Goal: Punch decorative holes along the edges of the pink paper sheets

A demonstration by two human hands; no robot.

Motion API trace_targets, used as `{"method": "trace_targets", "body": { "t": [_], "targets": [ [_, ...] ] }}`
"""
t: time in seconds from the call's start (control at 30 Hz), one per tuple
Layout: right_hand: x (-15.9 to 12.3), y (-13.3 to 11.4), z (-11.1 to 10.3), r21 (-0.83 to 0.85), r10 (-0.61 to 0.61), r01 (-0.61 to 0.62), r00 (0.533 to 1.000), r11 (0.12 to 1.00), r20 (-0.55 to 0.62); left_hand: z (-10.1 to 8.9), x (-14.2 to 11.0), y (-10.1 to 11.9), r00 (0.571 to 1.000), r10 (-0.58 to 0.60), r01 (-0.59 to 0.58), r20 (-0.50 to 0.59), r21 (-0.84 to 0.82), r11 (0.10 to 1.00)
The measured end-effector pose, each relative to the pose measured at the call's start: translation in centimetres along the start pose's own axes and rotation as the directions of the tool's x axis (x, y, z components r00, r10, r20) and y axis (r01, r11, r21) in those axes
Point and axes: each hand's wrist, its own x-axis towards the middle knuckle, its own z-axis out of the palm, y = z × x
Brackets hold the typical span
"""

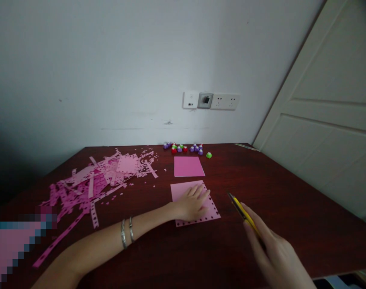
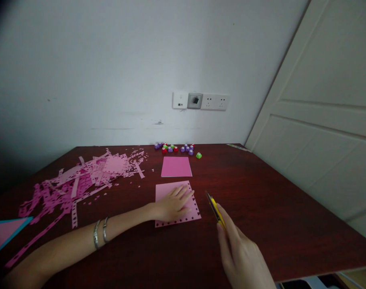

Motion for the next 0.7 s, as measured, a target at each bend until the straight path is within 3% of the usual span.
{"method": "trace_targets", "body": {
  "t": [0.07, 0.13, 0.23, 0.3, 0.47, 0.7],
  "targets": [
    [0.8, 0.2, 0.3, 0.130, 0.045, -0.045, 0.999, 0.991, 0.008, -0.1, 0.2, 0.1, 0.999, -0.020, 0.018, -0.034, -0.073, 0.997],
    [1.6, 0.5, 0.8, 0.261, 0.121, -0.127, 0.992, 0.957, 0.042, -0.4, 0.4, 0.3, 0.986, -0.080, 0.052, -0.145, -0.189, 0.981],
    [2.7, 0.6, 1.7, 0.435, 0.207, -0.219, 0.975, 0.874, 0.074, -1.3, 0.7, 0.7, 0.908, -0.211, 0.035, -0.361, -0.439, 0.898],
    [3.6, 0.5, 2.3, 0.517, 0.211, -0.218, 0.975, 0.828, 0.074, -2.0, 0.7, 1.1, 0.864, -0.276, -0.049, -0.422, -0.615, 0.787],
    [5.5, -0.7, 4.1, 0.579, 0.125, -0.168, 0.986, 0.798, 0.114, -3.5, 0.6, 2.2, 0.848, -0.377, -0.141, -0.372, -0.844, 0.517],
    [6.2, -2.3, 5.7, 0.598, 0.045, -0.143, 0.983, 0.789, 0.176, -3.9, 0.2, 2.3, 0.794, -0.529, -0.118, -0.298, -0.930, 0.348]
  ]
}}
